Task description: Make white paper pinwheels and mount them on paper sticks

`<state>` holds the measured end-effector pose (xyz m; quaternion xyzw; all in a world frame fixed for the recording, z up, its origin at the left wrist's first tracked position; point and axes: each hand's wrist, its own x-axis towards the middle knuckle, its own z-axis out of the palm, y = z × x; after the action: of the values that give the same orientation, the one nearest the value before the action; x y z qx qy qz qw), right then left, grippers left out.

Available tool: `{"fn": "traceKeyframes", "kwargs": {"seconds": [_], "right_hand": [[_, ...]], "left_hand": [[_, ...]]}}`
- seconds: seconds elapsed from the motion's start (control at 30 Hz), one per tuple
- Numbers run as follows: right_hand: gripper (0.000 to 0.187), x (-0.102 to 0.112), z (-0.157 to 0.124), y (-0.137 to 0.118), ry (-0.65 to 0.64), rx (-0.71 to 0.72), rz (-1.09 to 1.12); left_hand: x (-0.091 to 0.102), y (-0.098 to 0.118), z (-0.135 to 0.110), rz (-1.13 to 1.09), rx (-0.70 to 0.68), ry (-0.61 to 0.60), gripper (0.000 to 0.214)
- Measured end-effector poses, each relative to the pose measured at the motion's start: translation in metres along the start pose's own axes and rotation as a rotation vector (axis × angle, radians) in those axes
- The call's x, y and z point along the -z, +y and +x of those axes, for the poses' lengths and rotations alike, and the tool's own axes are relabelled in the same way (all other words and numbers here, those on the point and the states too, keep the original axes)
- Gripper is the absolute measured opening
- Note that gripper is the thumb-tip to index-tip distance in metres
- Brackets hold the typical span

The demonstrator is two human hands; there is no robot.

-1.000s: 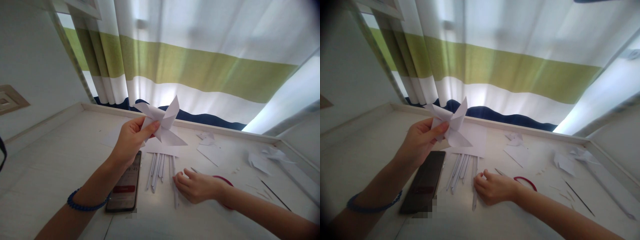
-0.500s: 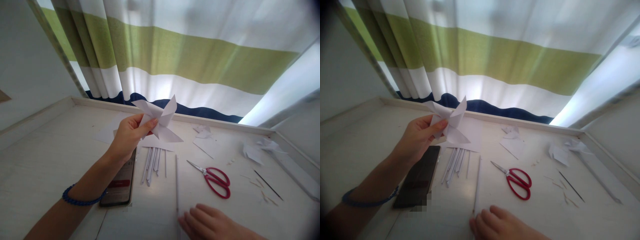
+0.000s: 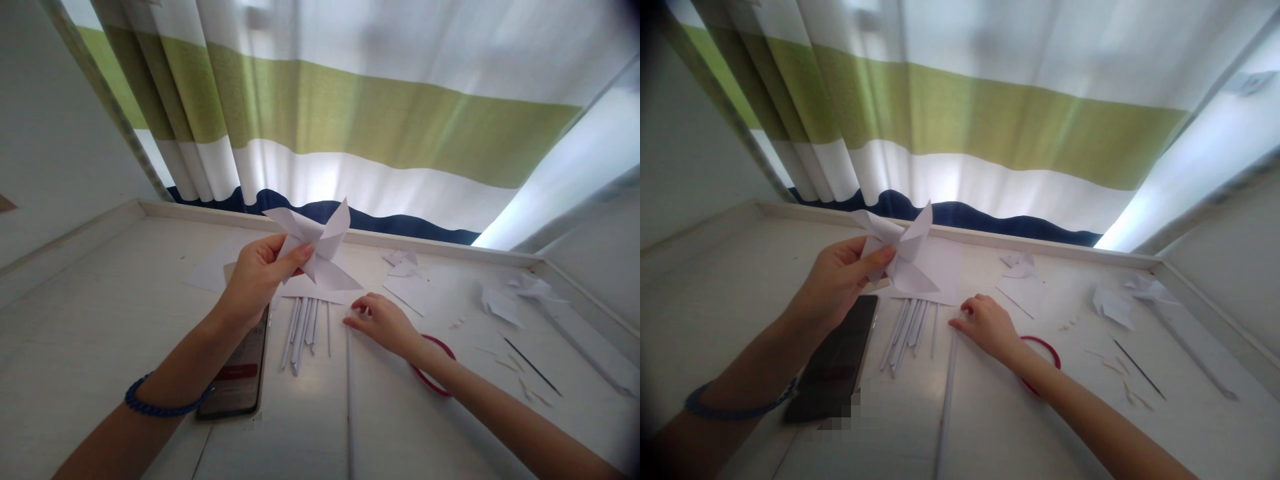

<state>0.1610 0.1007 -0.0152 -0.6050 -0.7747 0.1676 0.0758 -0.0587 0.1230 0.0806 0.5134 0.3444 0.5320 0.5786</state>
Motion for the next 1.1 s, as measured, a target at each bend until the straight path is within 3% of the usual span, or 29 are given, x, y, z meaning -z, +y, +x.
{"fn": "traceKeyframes", "kwargs": {"seconds": [0.27,0.5,0.67,0.8,0.87,1.1], "right_hand": [[0.024,-0.008,0.003,-0.003,-0.199,-0.133,0.199],[0.024,0.015,-0.006,-0.014,-0.163,-0.178,0.222],[0.023,0.007,-0.014,-0.018,-0.253,-0.185,0.257],[0.022,0.007,-0.009,-0.016,-0.309,-0.183,0.466],[0.017,0.018,-0.007,-0.018,-0.268,-0.168,0.618],[0.013,0.085,-0.028,-0.053,0.095,-0.026,1.062]], "left_hand": [[-0.004,-0.002,0.0,-0.007,0.03,-0.007,0.008],[-0.01,0.0,-0.006,0.017,0.118,-0.069,0.011],[-0.007,-0.001,-0.005,0.028,0.106,-0.083,0.011],[-0.004,0.002,-0.006,0.066,0.123,-0.155,0.009],[-0.003,0.005,-0.008,0.124,0.135,-0.229,0.011],[-0.02,0.022,-0.028,0.31,0.14,-0.563,0.021]]}}
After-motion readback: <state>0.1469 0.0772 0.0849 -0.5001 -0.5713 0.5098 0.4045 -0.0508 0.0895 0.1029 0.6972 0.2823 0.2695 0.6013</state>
